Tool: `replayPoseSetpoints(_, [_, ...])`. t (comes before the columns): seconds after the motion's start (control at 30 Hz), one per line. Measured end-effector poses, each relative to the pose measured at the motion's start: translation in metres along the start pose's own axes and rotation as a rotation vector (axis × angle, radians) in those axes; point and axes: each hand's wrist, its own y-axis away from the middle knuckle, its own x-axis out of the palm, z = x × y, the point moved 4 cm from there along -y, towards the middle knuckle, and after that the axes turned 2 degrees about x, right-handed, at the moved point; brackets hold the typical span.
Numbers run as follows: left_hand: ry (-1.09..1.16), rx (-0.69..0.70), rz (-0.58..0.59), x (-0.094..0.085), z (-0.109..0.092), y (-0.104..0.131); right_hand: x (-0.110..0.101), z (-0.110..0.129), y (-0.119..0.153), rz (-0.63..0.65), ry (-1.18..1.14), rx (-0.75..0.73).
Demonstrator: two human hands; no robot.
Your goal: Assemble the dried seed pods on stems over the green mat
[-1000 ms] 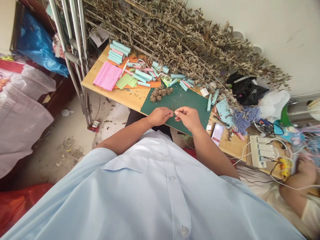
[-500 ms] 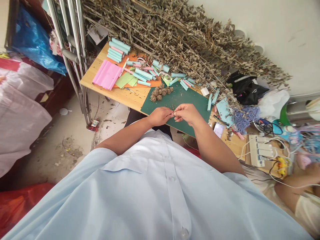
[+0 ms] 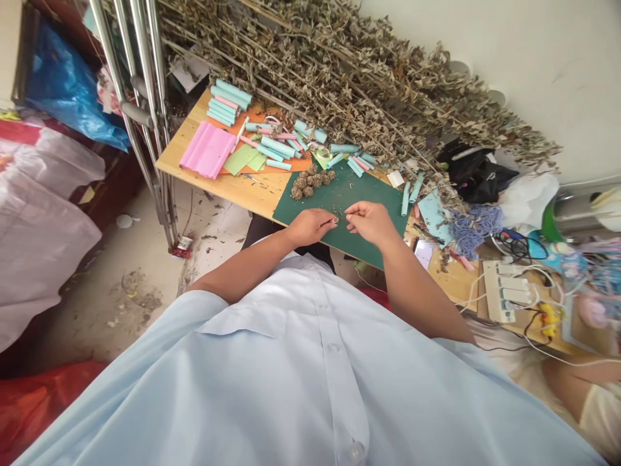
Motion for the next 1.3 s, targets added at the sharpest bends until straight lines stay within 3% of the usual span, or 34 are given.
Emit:
replayPoseSetpoints(0.1, [0.038, -0.046, -0.093, -0.001, 0.004, 0.002, 0.001, -0.022, -0.009, -0.157, 0.279, -0.143])
replayPoseSetpoints(0.2, [0.057, -0.114, -0.220, -0.004, 0.007, 0.004, 0.004, -0.040, -0.012, -0.221, 0.380, -0.162])
replayPoseSetpoints(0.37, [0.126, -0.293, -0.389, -0.012, 0.011, 0.006, 0.019, -0.051, 0.014, -0.345, 0.466, -0.303])
replayPoseSetpoints(0.53, [0.196, -0.392, -0.461, -0.015, 0.014, 0.008, 0.063, -0.054, 0.048, -0.248, 0.587, -0.206])
replayPoseSetpoints(0.67, [0.185, -0.422, -0.453, -0.015, 0.015, 0.008, 0.089, -0.035, 0.044, -0.184, 0.613, -0.258])
replayPoseSetpoints(0.8, [0.135, -0.423, -0.412, -0.016, 0.014, 0.007, 0.078, -0.023, 0.021, -0.157, 0.522, -0.341])
replayPoseSetpoints(0.93, [0.112, -0.431, -0.405, -0.018, 0.013, 0.007, 0.058, -0.030, 0.001, -0.105, 0.515, -0.404])
replayPoseSetpoints(1.1, [0.092, -0.451, -0.478, -0.019, 0.014, 0.009, 0.051, -0.030, -0.010, 0.061, 0.557, -0.597])
replayPoseSetpoints(1.23, [0.110, -0.466, -0.554, -0.021, 0.015, 0.011, 0.052, -0.014, -0.020, 0.071, 0.500, -0.667])
replayPoseSetpoints(1.3, [0.108, -0.471, -0.598, -0.022, 0.015, 0.011, 0.059, -0.003, -0.022, 0.139, 0.513, -0.743])
